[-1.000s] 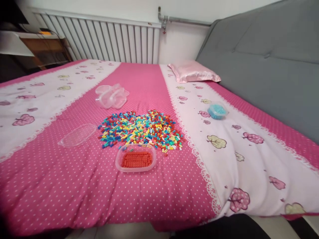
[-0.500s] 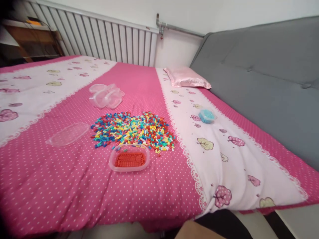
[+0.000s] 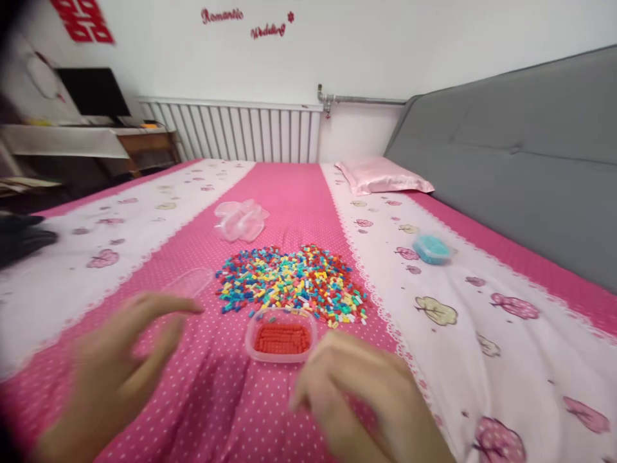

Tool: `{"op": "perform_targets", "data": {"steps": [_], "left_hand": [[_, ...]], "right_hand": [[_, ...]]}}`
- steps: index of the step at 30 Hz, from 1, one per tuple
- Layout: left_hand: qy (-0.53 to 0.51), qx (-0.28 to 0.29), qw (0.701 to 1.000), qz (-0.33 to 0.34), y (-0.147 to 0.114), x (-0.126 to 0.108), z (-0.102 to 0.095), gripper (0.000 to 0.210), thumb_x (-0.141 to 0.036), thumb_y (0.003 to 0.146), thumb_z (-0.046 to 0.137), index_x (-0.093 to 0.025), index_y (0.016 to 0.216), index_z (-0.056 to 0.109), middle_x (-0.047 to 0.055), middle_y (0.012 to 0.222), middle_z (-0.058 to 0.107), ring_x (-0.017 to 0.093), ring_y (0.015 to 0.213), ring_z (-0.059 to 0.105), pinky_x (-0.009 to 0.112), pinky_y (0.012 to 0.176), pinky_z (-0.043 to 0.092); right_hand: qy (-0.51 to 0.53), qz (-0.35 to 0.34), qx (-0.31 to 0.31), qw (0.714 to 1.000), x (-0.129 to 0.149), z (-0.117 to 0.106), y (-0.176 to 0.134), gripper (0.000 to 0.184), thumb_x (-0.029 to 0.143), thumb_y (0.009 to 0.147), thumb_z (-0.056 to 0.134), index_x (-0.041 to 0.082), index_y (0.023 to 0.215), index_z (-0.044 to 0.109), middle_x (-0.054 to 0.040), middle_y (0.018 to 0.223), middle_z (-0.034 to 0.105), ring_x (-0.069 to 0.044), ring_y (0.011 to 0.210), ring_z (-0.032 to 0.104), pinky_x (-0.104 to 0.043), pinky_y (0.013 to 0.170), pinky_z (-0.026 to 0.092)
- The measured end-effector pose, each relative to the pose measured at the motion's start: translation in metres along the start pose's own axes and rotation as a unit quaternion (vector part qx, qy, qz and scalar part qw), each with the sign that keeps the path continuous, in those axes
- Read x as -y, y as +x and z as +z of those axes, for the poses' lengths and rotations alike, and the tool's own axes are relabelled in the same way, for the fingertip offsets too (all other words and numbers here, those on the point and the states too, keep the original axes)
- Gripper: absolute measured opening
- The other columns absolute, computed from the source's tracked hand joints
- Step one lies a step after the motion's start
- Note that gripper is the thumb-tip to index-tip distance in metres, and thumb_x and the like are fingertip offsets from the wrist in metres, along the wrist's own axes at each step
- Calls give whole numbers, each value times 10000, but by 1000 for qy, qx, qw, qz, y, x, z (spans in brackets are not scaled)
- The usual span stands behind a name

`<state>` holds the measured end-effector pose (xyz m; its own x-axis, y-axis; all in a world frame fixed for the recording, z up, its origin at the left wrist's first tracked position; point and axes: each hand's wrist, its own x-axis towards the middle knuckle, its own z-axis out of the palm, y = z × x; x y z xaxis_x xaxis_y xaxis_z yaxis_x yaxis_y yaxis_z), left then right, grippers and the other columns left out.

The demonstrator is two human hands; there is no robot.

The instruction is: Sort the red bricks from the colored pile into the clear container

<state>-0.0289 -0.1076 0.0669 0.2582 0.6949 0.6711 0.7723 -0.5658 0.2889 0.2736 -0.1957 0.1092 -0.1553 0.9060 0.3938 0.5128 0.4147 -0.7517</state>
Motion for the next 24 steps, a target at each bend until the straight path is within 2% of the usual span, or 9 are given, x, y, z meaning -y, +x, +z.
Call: {"op": "perform_targets", "data": {"steps": [3, 4, 6, 9, 13, 17, 19, 21, 24], "left_hand": [[28, 69, 997, -4, 1, 34, 33, 260, -371, 1023, 428, -238, 1070, 646, 58, 1056, 731, 249, 979, 686, 405, 876, 546], [35, 74, 997, -10, -2, 45, 44, 253, -369, 1014, 435, -233, 1082, 637, 63, 1069, 726, 256, 999, 684, 409, 886, 545], [44, 75, 996, -24, -9, 61, 63, 235, -366, 1003, 463, -223, 1096, 624, 74, 1070, 709, 264, 988, 675, 419, 881, 540], [46, 83, 995, -39, -18, 70, 75, 219, -359, 998, 488, -228, 1122, 613, 73, 1097, 689, 266, 1010, 655, 426, 907, 521], [42, 93, 994, -50, -22, 69, 75, 191, -353, 994, 497, -232, 1094, 605, 65, 1099, 688, 262, 1006, 647, 422, 902, 513], [42, 82, 993, -71, -25, 70, 76, 178, -352, 997, 499, -231, 1089, 592, 61, 1029, 690, 259, 943, 649, 403, 841, 515], [44, 79, 994, -67, -25, 71, 78, 167, -345, 1001, 504, -232, 1087, 592, 54, 1006, 689, 253, 916, 647, 390, 819, 511], [50, 80, 994, -47, -25, 70, 79, 155, -330, 1006, 504, -235, 1085, 598, 47, 1006, 686, 249, 914, 643, 385, 821, 504], [59, 87, 994, -8, -26, 69, 79, 151, -288, 1014, 492, -243, 1102, 606, 38, 1017, 683, 243, 926, 635, 380, 841, 489]], "right_hand": [[19, 54, -19, 998, -48, 32, 23, 349, 398, 1042, 440, 256, 818, 668, -21, 825, 680, -200, 802, 672, -319, 730, 556], [7, 64, -39, 997, -65, 42, 24, 307, 408, 1033, 453, 250, 932, 696, -39, 950, 693, -220, 933, 678, -352, 849, 555], [-22, 82, -74, 994, -98, 59, 18, 301, 431, 1018, 471, 254, 1131, 687, -67, 1104, 664, -247, 1089, 650, -397, 959, 534], [-45, 84, -91, 991, -128, 76, 4, 348, 423, 1029, 470, 282, 1318, 603, -75, 1313, 598, -255, 1255, 578, -426, 1076, 483], [-39, 58, -62, 996, -138, 93, -5, 436, 359, 1046, 471, 296, 1478, 459, -63, 1485, 525, -252, 1386, 492, -412, 1155, 430], [-8, 51, -80, 995, -148, 112, -8, 473, 406, 1069, 410, 285, 1525, 395, -82, 1523, 499, -280, 1432, 448, -451, 1196, 376], [7, 36, -75, 997, -155, 118, -11, 575, 529, 1029, 479, 296, 1544, 370, -94, 1526, 494, -326, 1429, 447, -493, 1194, 369], [23, 24, -55, 998, -161, 120, -13, 780, 632, 923, 620, 296, 1566, 335, -112, 1519, 493, -372, 1407, 463, -512, 1163, 407], [25, 21, -38, 999, -163, 121, -14, 859, 526, 839, 752, 284, 1559, 350, -126, 1474, 526, -379, 1353, 517, -484, 1102, 474]]}}
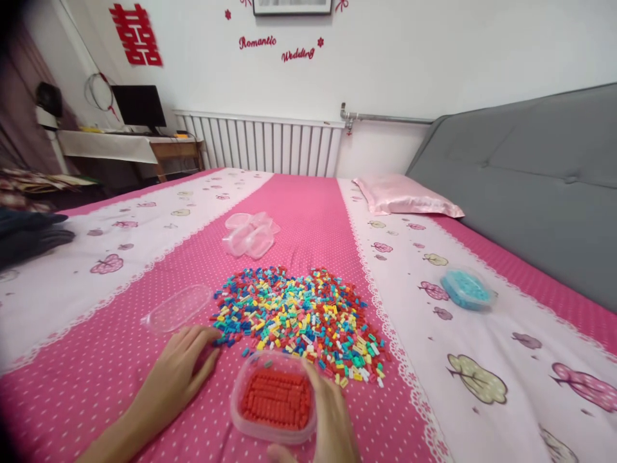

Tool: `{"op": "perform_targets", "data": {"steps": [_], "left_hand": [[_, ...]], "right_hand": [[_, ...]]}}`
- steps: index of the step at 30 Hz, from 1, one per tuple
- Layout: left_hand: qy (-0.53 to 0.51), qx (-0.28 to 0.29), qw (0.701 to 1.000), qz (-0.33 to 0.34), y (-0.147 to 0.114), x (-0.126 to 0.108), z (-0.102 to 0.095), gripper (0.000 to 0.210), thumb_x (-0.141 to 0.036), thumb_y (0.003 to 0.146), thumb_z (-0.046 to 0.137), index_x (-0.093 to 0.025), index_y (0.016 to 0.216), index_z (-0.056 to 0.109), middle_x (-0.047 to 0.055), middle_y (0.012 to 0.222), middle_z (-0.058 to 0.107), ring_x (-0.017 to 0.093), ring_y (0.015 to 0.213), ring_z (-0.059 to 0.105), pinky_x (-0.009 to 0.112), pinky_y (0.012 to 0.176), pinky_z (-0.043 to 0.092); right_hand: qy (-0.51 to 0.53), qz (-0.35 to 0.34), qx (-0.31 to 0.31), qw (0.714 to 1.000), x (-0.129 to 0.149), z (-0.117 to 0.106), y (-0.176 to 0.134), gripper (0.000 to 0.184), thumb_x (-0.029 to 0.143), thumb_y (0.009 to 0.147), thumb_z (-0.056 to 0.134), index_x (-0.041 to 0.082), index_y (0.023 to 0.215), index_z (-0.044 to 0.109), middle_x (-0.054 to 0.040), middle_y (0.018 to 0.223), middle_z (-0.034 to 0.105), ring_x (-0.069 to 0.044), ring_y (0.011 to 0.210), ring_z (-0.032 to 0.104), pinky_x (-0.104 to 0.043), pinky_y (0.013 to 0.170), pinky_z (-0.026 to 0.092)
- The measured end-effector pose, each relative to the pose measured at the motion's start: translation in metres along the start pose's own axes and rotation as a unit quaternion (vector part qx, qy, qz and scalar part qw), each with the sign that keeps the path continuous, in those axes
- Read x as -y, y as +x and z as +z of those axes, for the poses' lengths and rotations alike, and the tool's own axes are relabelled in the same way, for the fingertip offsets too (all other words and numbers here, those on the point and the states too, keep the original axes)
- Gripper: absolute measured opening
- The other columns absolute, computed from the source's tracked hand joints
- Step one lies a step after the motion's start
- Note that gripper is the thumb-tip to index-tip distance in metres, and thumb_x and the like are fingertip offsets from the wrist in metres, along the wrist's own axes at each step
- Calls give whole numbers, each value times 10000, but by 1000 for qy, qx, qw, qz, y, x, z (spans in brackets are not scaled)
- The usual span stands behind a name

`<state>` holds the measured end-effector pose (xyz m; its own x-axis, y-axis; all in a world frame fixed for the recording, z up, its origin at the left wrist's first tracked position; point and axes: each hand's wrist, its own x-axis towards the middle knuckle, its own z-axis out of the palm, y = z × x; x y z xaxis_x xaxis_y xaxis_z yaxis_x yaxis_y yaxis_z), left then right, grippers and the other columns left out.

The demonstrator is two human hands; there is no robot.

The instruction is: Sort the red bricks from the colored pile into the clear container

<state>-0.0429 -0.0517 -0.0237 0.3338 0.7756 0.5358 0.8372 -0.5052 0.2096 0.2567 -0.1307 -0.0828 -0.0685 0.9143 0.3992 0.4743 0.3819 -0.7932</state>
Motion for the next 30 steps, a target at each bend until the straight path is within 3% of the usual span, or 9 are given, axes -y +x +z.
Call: {"op": "perform_targets", "data": {"steps": [3, 5, 10, 17, 22, 26, 30], "left_hand": [[6, 0, 1000, 30, -1, -1, -1, 163, -257, 1021, 480, -249, 1110, 616, 34, 1039, 687, 233, 942, 631, 367, 856, 477], [15, -12, 999, 44, 0, -3, -1, 170, -255, 1024, 481, -245, 1106, 629, 43, 1064, 683, 233, 960, 626, 368, 866, 473], [59, -24, 996, 59, 11, -12, 6, 195, -293, 1010, 541, -247, 1136, 682, 83, 1150, 657, 284, 1072, 592, 433, 922, 460], [69, -17, 997, 38, 22, -14, 20, 196, -357, 988, 585, -284, 1044, 758, 90, 1196, 665, 317, 1121, 572, 469, 948, 458], [35, -14, 999, 31, 22, -13, 20, 210, -352, 1012, 552, -277, 1008, 748, 68, 1149, 704, 298, 1103, 579, 451, 948, 429], [-15, -19, 999, 39, 22, -15, 14, 205, -365, 1029, 540, -276, 1046, 723, 33, 1073, 755, 272, 1069, 613, 448, 946, 402], [-95, -54, 994, 19, 23, -27, 3, 203, -358, 1006, 554, -272, 1026, 737, 39, 964, 747, 241, 971, 647, 400, 878, 479]], "right_hand": [[-6, 3, -6, 1000, 3, 1, 1, 792, 304, 841, 714, 293, 1549, 359, -112, 1437, 559, -344, 1324, 548, -471, 1106, 468], [6, 20, -12, 1000, 6, 2, 2, 828, 247, 827, 699, 299, 1566, 327, -111, 1453, 550, -330, 1331, 547, -464, 1107, 470], [36, 69, -15, 997, 11, 6, 2, 848, 265, 808, 748, 296, 1554, 348, -114, 1541, 481, -330, 1382, 506, -469, 1119, 470], [-3, 54, -4, 999, 22, 2, 4, 825, 196, 835, 734, 322, 1553, 349, -83, 1514, 517, -293, 1409, 484, -459, 1150, 446], [-11, 48, -9, 999, 26, 2, 6, 826, 116, 863, 672, 351, 1569, 314, -72, 1523, 504, -271, 1426, 464, -445, 1154, 447], [2, 50, -14, 999, 27, 3, 7, 845, 145, 883, 683, 329, 1594, 263, -101, 1561, 462, -289, 1440, 448, -474, 1164, 432], [-4, 51, -16, 999, 29, 4, 10, 841, 207, 913, 701, 336, 1599, 232, -105, 1547, 479, -295, 1426, 465, -497, 1158, 436]]}}
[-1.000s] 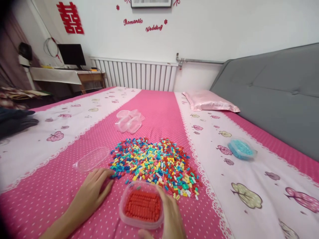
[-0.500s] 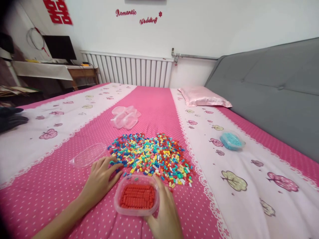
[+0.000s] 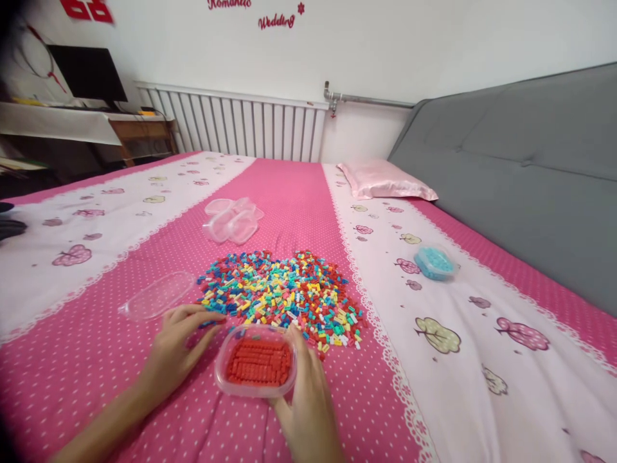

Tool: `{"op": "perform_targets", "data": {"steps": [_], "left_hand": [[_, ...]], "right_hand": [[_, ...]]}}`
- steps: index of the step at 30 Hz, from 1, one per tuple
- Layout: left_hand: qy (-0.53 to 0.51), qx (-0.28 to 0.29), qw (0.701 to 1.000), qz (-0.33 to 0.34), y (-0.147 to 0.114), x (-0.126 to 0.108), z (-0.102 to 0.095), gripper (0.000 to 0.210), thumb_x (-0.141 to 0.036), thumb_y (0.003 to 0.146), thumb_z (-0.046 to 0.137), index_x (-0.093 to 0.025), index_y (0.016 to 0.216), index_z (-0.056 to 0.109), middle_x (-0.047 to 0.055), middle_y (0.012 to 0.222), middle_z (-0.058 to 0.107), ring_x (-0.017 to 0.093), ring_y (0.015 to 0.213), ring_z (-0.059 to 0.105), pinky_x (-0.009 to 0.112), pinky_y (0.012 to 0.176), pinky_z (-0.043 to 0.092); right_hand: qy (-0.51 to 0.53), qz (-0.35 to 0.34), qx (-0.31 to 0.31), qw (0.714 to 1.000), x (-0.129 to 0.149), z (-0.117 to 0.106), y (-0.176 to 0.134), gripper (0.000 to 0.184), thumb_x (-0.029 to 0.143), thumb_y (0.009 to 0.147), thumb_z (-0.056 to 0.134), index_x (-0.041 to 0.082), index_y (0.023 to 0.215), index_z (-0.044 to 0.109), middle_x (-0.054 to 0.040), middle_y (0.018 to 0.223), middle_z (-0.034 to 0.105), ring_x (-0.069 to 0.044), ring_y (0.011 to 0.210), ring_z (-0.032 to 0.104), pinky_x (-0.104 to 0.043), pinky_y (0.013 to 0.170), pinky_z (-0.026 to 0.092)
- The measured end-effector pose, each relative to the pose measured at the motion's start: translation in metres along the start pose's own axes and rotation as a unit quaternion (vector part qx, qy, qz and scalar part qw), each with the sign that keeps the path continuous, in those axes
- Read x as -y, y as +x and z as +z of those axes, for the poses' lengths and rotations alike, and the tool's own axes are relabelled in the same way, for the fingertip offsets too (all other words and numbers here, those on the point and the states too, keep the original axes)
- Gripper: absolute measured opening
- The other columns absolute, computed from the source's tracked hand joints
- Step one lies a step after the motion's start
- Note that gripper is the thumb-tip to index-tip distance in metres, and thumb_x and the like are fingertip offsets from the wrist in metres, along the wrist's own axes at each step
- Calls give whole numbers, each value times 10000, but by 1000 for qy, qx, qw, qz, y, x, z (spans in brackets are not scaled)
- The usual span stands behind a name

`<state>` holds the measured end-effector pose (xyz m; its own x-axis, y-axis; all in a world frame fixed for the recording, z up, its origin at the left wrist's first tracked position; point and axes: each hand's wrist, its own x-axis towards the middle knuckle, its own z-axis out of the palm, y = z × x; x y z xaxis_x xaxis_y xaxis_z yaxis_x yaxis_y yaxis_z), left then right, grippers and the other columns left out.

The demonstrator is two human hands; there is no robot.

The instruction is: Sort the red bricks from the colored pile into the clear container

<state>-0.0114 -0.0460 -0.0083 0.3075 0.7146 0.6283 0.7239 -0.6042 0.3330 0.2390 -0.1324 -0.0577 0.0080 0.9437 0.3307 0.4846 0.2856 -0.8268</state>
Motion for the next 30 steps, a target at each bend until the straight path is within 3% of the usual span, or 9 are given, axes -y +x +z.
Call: {"op": "perform_targets", "data": {"steps": [5, 10, 16, 21, 27, 30], "left_hand": [[-96, 30, 995, 9, 10, -27, -12, 204, -261, 987, 583, -286, 1133, 722, 25, 959, 738, 208, 937, 650, 322, 786, 533], [-8, 75, 994, 76, 29, -52, -29, 197, -318, 1032, 547, -339, 1052, 742, -22, 909, 772, 218, 882, 632, 382, 803, 431], [90, 134, 987, -2, 35, -72, -23, 158, -425, 957, 658, -309, 932, 762, 21, 996, 725, 261, 962, 606, 426, 849, 382], [182, 136, 974, -23, 25, -73, -12, 93, -304, 915, 714, -329, 935, 801, 57, 1079, 667, 284, 1014, 565, 491, 915, 369], [227, 237, 940, -91, 35, -91, -16, 166, -180, 867, 762, -337, 840, 808, 31, 1059, 693, 307, 1059, 587, 586, 985, 327], [255, 224, 934, -109, 42, -104, -15, 174, -141, 874, 746, -291, 803, 796, 28, 1060, 707, 301, 1073, 594, 593, 1016, 310]], "right_hand": [[-36, -9, -6, 999, 3, 0, 0, 828, 151, 912, 676, 339, 1592, 241, -92, 1545, 473, -297, 1443, 436, -515, 1174, 414], [-54, -13, -1, 998, 8, -1, -1, 793, 101, 898, 635, 325, 1574, 287, -95, 1489, 516, -312, 1405, 473, -524, 1148, 441], [-63, -21, -13, 998, 14, -1, -3, 877, 76, 869, 636, 333, 1595, 216, -105, 1474, 517, -344, 1375, 484, -564, 1105, 470], [-52, -27, -14, 998, 20, -3, -3, 973, 52, 827, 681, 350, 1605, 176, -95, 1464, 531, -351, 1343, 502, -568, 1090, 478], [-60, -29, -7, 998, 24, -6, 1, 965, 15, 791, 714, 333, 1566, 235, -84, 1430, 553, -333, 1310, 520, -555, 1084, 484], [-68, -31, -8, 997, 24, -6, 2, 934, 38, 808, 725, 313, 1557, 241, -91, 1395, 568, -328, 1280, 541, -543, 1058, 506]]}}
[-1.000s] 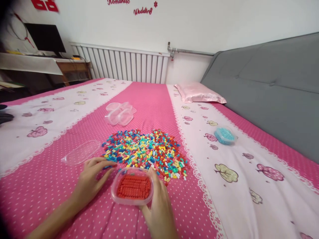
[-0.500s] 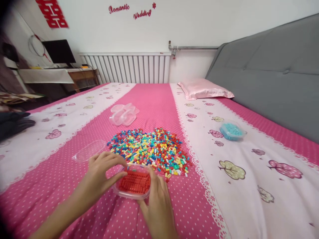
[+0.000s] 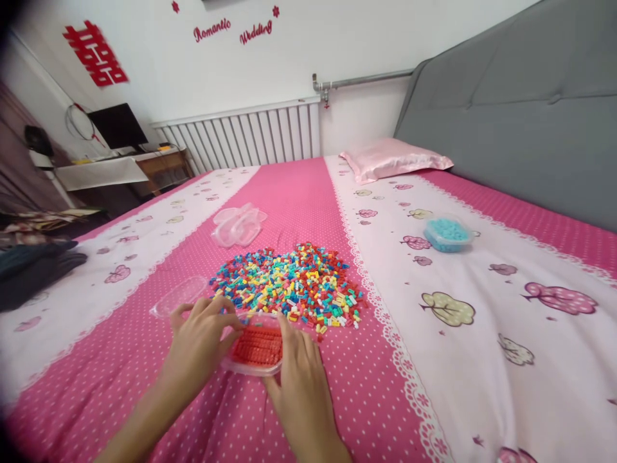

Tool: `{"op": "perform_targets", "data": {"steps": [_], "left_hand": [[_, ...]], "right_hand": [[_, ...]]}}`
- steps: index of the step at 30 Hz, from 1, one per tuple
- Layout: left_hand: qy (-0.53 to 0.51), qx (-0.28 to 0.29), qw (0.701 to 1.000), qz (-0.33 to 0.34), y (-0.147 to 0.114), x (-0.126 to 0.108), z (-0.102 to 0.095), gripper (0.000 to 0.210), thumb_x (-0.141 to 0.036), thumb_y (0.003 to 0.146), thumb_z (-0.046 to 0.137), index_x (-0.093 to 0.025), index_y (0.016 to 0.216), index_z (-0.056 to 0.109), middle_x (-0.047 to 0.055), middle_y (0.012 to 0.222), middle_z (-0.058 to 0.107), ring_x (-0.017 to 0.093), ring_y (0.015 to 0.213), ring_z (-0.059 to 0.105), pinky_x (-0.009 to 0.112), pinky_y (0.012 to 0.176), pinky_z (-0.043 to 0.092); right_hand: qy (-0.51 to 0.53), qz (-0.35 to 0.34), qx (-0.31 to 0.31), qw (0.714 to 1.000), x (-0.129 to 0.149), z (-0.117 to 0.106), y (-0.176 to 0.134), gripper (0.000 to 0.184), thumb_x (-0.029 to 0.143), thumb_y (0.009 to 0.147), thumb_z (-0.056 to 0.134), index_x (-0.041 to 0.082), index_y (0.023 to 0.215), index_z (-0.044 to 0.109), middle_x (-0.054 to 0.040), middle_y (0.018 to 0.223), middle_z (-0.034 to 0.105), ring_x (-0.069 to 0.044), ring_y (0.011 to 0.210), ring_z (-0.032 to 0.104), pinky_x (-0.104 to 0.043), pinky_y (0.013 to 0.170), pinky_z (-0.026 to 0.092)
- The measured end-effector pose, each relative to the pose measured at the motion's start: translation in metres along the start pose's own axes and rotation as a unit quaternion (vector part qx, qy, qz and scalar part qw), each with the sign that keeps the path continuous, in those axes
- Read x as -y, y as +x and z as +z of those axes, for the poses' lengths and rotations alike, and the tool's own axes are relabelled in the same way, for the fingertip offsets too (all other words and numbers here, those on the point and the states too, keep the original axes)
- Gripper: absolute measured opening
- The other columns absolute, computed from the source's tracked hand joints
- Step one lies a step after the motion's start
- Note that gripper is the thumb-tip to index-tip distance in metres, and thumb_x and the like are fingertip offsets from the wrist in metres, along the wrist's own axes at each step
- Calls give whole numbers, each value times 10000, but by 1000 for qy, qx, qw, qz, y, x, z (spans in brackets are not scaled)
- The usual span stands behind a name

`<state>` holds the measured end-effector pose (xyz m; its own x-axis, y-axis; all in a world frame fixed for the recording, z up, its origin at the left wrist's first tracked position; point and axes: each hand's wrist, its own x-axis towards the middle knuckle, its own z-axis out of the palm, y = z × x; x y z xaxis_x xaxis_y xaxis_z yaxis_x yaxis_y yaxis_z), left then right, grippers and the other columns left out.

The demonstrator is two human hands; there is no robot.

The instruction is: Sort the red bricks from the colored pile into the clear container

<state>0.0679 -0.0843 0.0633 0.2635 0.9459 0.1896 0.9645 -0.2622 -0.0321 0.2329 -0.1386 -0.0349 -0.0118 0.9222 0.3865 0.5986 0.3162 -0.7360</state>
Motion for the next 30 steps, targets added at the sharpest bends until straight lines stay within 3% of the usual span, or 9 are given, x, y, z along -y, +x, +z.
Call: {"op": "perform_targets", "data": {"steps": [7, 23, 30], "left_hand": [[-12, -32, 999, -12, 5, -7, 3, 185, -141, 864, 765, -318, 837, 814, 22, 1105, 716, 302, 1094, 598, 606, 1038, 295], [-15, -10, 1000, -9, 14, -11, 7, 234, -89, 829, 762, -294, 719, 793, 8, 1074, 746, 330, 1093, 594, 649, 1048, 248], [28, -37, 999, 7, 10, -16, 7, 212, -102, 879, 708, -256, 754, 782, 32, 1076, 753, 343, 1110, 589, 675, 1069, 215]], "right_hand": [[0, -5, 4, 1000, 0, 0, 0, 994, 12, 811, 721, 328, 1572, 164, -103, 1358, 575, -337, 1248, 558, -550, 1027, 521], [-5, -15, -6, 1000, -1, -1, 1, 958, 25, 795, 732, 291, 1565, 228, -103, 1351, 597, -336, 1234, 574, -544, 1030, 524], [-13, -16, -1, 1000, 1, -3, 2, 915, 38, 791, 756, 274, 1538, 283, -106, 1376, 596, -337, 1248, 574, -546, 1043, 521]]}}
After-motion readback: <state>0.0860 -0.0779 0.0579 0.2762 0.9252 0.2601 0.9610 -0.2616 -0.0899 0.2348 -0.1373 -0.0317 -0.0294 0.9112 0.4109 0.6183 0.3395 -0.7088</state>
